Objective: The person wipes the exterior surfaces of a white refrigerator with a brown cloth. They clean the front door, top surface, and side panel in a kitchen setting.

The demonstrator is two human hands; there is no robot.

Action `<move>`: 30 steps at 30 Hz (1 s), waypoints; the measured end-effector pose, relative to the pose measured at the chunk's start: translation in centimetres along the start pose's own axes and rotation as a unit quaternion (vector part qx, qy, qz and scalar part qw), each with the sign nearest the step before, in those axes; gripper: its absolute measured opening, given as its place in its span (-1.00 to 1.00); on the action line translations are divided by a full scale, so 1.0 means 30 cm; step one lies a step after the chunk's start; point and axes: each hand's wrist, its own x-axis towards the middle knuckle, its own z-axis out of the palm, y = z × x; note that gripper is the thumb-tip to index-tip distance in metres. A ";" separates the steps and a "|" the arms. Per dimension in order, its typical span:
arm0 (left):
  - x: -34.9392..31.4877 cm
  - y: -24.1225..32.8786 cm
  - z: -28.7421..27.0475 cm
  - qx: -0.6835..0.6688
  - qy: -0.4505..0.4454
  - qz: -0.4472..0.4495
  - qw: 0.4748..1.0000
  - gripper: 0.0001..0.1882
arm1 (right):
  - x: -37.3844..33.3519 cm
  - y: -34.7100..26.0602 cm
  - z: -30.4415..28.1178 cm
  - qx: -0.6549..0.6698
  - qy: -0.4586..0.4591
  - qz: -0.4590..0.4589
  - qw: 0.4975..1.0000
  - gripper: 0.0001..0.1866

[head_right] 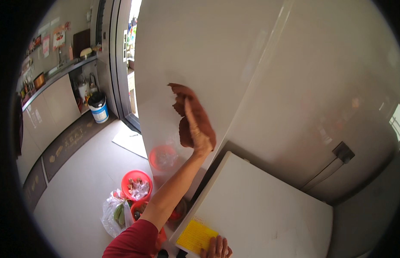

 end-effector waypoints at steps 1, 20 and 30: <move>-0.002 -0.058 0.012 0.235 -0.081 0.043 0.968 -0.49 | -0.008 0.002 -0.003 0.007 0.000 0.006 1.000 -0.38; -0.046 -0.112 -0.291 0.844 -0.305 0.098 0.429 -0.42 | 0.115 0.153 -0.030 0.103 0.029 0.008 0.994 -0.39; 0.329 -0.159 0.114 0.772 -0.371 0.256 0.447 -0.08 | 0.113 0.137 -0.028 0.072 0.101 0.101 0.987 -0.38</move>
